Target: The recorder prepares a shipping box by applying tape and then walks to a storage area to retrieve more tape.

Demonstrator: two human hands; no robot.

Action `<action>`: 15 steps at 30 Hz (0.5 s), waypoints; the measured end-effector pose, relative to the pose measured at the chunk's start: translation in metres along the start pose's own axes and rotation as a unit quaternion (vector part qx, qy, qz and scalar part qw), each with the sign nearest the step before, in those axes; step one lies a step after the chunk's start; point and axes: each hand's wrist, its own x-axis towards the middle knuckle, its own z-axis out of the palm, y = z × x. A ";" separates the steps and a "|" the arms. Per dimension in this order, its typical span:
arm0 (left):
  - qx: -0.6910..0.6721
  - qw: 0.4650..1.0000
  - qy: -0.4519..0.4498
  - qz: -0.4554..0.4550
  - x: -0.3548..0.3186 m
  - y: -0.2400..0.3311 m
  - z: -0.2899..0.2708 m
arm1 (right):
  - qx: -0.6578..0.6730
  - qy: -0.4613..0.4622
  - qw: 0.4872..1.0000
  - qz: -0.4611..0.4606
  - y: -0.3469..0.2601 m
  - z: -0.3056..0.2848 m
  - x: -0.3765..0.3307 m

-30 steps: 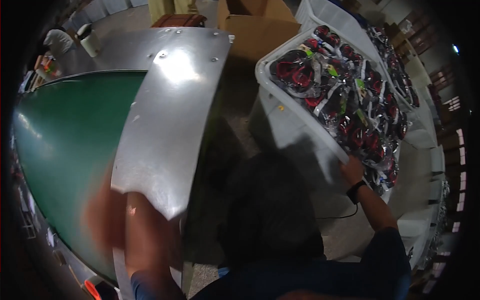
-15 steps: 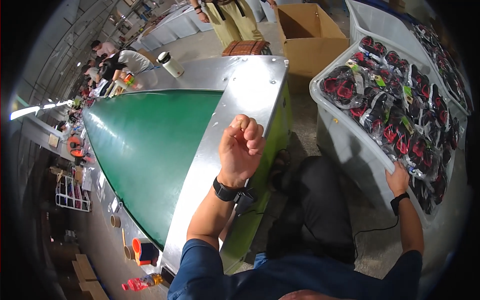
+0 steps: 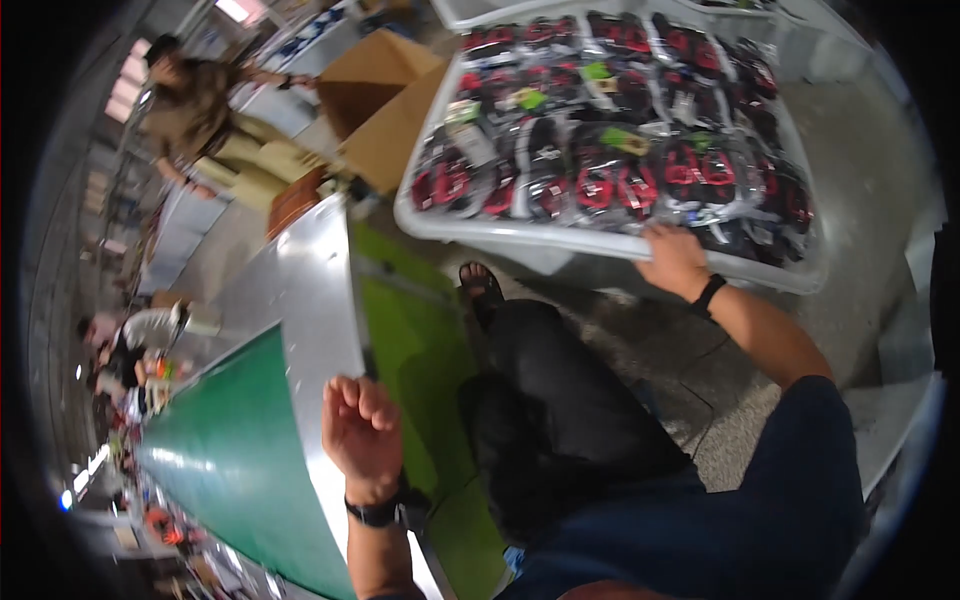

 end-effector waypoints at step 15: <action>0.136 0.906 0.210 -0.342 0.243 -0.141 -0.055 | 0.047 -0.189 0.978 0.079 0.024 -0.017 0.010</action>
